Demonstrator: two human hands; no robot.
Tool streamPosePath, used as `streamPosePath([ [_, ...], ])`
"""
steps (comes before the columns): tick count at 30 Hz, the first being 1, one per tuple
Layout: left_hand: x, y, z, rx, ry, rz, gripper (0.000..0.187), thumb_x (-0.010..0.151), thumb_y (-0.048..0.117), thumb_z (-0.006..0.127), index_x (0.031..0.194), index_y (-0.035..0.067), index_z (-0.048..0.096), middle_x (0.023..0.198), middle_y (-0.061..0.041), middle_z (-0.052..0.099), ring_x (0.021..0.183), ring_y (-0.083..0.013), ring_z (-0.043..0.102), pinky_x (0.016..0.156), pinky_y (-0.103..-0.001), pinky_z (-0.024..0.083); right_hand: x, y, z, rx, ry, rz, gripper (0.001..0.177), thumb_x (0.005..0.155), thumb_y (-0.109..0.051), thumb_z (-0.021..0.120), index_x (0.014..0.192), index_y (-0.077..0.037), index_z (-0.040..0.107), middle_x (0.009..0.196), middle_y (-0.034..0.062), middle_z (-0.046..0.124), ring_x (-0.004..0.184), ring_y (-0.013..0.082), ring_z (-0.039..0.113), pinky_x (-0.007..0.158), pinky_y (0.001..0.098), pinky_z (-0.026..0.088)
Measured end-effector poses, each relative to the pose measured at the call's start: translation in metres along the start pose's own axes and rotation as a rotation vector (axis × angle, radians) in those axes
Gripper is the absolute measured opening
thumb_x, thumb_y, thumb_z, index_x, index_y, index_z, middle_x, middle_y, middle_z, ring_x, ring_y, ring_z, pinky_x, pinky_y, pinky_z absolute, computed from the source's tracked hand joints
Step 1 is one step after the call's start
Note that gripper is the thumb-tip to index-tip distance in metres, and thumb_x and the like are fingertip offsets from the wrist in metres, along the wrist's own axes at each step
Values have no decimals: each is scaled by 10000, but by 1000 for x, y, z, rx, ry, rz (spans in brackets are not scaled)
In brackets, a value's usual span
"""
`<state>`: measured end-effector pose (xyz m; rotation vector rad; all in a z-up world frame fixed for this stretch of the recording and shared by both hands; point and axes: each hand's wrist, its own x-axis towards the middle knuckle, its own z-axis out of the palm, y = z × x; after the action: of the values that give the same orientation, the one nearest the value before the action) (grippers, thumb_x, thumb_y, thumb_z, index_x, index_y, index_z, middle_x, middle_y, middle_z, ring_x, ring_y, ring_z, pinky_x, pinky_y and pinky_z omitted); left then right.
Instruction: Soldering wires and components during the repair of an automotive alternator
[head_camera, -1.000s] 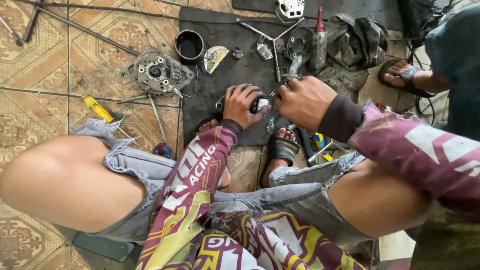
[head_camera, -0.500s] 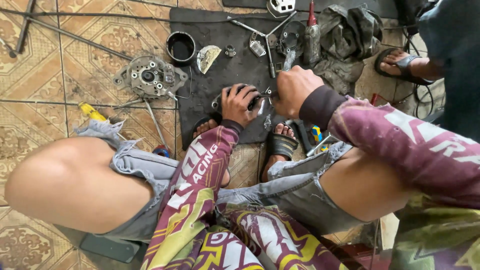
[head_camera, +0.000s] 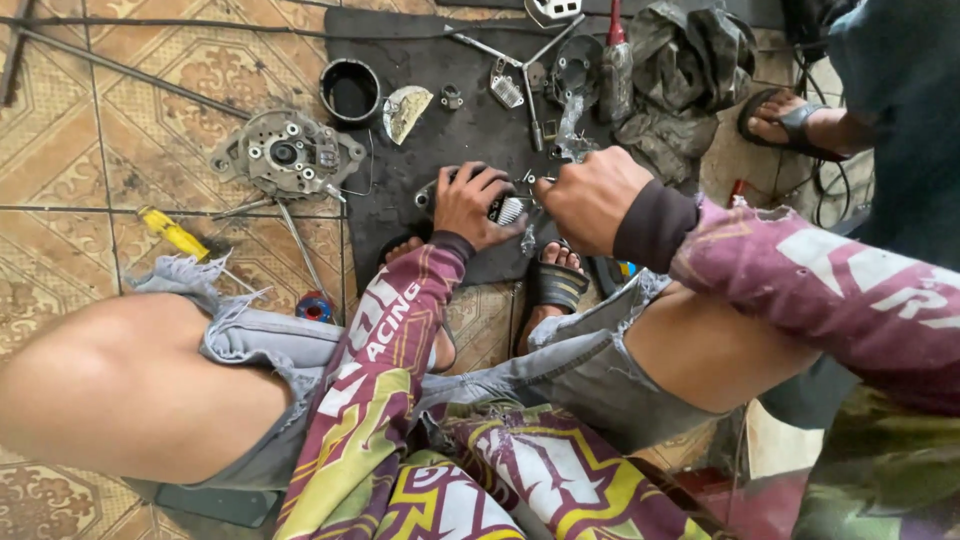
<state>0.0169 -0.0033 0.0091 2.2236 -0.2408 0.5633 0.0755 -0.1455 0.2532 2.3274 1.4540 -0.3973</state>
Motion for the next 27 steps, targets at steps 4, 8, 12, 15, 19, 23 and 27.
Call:
streamPosePath([
  [4, -2, -1, 3, -9, 37, -24, 448, 606, 550, 848, 927, 275, 699, 1014, 100, 698, 1092, -198, 615, 964, -453, 386, 5, -3, -11, 75, -58, 109, 312, 726, -316, 617, 950, -126, 721, 693, 152, 733, 653, 403, 750, 585, 527, 603],
  [8, -8, -2, 5, -19, 29, -3, 451, 616, 585, 837, 930, 293, 695, 1018, 115, 700, 1094, -184, 612, 968, -446, 381, 7, -7, -7, 179, -141, 371, 375, 660, -424, 733, 921, -155, 734, 726, 133, 733, 679, 427, 750, 571, 528, 599],
  [12, 1, -14, 1, -21, -35, 27, 482, 631, 658, 800, 926, 296, 679, 1006, 115, 696, 1088, -178, 612, 945, -424, 383, 14, 12, -5, 459, -149, 491, 468, 715, -450, 760, 1104, -197, 696, 837, 142, 743, 780, 445, 750, 626, 572, 605],
  [15, -2, -11, 3, 9, -46, 34, 488, 555, 608, 818, 913, 310, 672, 995, 130, 687, 1080, -169, 613, 931, -427, 389, -3, -5, -35, 16, -31, 71, 319, 790, -257, 680, 1095, -162, 688, 889, 152, 716, 727, 421, 760, 597, 536, 614],
  [19, -5, -7, 10, 22, -33, 6, 481, 584, 636, 816, 925, 330, 669, 1024, 145, 679, 1108, -152, 598, 958, -417, 373, 0, -12, -5, -177, 115, -100, 229, 784, -177, 605, 959, -160, 751, 714, 116, 675, 625, 344, 745, 508, 449, 574],
  [23, -11, 2, 10, 12, 51, -91, 447, 595, 613, 834, 917, 345, 678, 1029, 152, 685, 1106, -147, 594, 994, -432, 365, 13, -6, -10, 234, -76, 334, 300, 734, -336, 698, 912, -101, 757, 796, 189, 716, 707, 457, 737, 590, 556, 595],
  [27, -3, -1, 8, 19, 46, -91, 469, 647, 653, 805, 946, 310, 688, 1039, 120, 689, 1113, -175, 598, 997, -453, 366, 2, -2, -15, 497, -204, 662, 397, 793, -402, 691, 1047, -102, 746, 924, 250, 724, 866, 519, 731, 700, 615, 595],
])
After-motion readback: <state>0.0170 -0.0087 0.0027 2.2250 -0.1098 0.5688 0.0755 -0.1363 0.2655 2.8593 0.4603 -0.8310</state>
